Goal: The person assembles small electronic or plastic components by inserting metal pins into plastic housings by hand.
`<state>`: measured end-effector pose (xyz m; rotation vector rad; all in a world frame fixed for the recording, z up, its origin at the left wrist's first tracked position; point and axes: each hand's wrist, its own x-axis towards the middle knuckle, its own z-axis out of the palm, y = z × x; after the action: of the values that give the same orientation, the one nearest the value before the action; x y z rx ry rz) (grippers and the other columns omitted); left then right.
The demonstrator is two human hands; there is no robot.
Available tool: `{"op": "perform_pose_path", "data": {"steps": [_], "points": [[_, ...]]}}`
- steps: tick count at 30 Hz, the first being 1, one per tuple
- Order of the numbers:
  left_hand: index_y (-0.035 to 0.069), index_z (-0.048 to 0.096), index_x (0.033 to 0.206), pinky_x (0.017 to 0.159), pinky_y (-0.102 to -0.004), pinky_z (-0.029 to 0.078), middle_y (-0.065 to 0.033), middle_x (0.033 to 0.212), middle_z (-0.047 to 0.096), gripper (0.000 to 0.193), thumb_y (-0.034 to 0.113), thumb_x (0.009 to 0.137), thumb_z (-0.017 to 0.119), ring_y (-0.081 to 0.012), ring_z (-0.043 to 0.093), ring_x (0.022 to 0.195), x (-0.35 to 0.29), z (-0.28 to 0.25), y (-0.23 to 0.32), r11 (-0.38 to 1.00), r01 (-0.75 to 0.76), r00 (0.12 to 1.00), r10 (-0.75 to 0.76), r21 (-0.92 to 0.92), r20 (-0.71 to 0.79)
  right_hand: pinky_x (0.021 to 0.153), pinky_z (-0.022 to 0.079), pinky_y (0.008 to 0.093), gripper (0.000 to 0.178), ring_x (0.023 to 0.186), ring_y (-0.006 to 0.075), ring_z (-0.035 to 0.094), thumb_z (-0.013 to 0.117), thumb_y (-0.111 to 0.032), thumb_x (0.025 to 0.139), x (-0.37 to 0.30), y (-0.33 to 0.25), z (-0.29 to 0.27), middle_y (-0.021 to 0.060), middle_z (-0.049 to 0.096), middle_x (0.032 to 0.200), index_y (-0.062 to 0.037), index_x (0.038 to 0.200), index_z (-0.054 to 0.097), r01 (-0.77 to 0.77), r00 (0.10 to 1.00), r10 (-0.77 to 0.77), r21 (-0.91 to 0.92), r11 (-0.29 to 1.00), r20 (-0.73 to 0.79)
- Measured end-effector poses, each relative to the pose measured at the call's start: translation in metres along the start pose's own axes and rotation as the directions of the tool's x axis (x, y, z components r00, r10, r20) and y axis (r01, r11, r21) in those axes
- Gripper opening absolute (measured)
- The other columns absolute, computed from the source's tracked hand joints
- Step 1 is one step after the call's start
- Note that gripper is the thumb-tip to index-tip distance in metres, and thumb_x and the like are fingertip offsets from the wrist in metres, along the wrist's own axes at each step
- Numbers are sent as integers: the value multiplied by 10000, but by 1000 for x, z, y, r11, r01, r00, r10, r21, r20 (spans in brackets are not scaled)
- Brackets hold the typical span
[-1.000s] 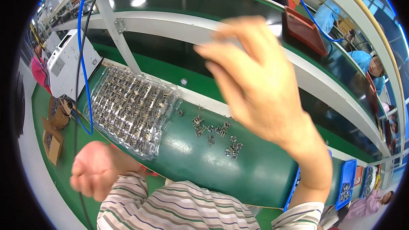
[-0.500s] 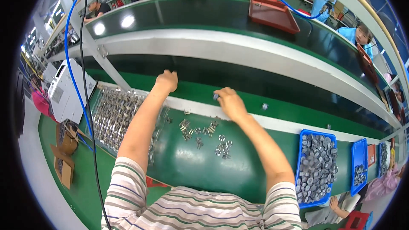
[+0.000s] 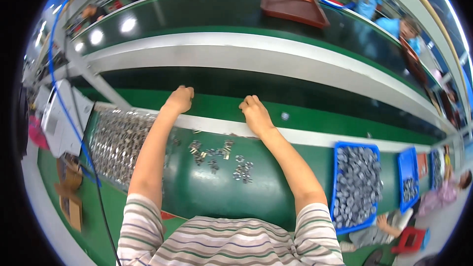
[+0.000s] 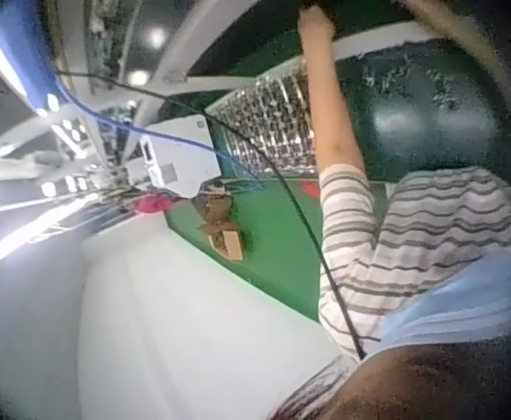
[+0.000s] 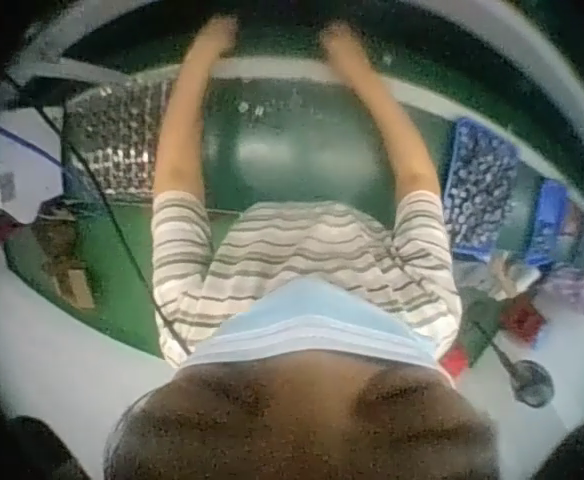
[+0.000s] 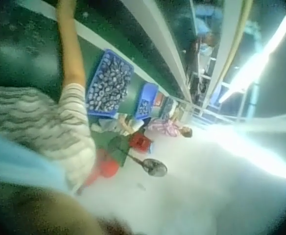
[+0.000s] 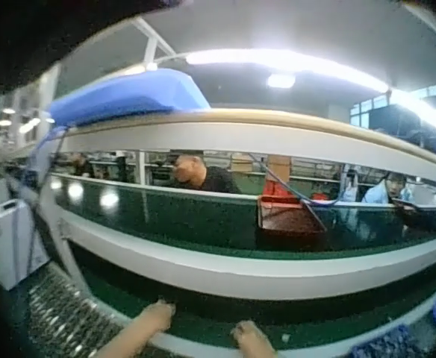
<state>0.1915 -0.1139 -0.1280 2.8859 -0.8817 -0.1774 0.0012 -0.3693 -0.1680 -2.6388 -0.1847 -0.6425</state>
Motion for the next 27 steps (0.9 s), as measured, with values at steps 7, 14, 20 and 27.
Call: {"op": "perform_pose_path", "data": {"steps": [7,14,20,27], "points": [[71,735,1134,886,-490,577,-163,1120,667,251,95,885,734,-412,702,1003,-88,-29,119,939,-203,962,139,-276,-234,929,454,434,136,1076,274,640,779,-46,796,-61,54,-44,56,712,1019,-67,930,779,-122,988,92,-270,955,-123],[64,733,1157,982,-467,494,-136,1097,643,284,87,877,775,-370,641,1058,-136,19,66,900,-259,883,74,-350,-463,984,463,465,259,1165,316,595,716,77,843,-83,56,-43,109,655,1247,-77,1038,793,-298,945,280,-96,950,-167],[37,722,1187,1019,-419,501,-197,1241,650,295,21,893,750,-366,644,1172,-136,65,63,726,-355,812,-73,-589,-579,861,569,412,263,1045,362,610,631,103,840,-89,68,-47,184,635,1116,-30,1028,756,-321,927,332,90,943,-174],[-3,745,1072,992,-447,507,-169,1080,719,154,-34,940,671,-377,675,1056,-145,73,53,774,-353,707,-147,-525,-692,965,480,511,286,1086,422,561,597,46,821,-120,-9,-47,206,606,1146,-36,1077,692,-28,998,33,74,997,-60]]}}
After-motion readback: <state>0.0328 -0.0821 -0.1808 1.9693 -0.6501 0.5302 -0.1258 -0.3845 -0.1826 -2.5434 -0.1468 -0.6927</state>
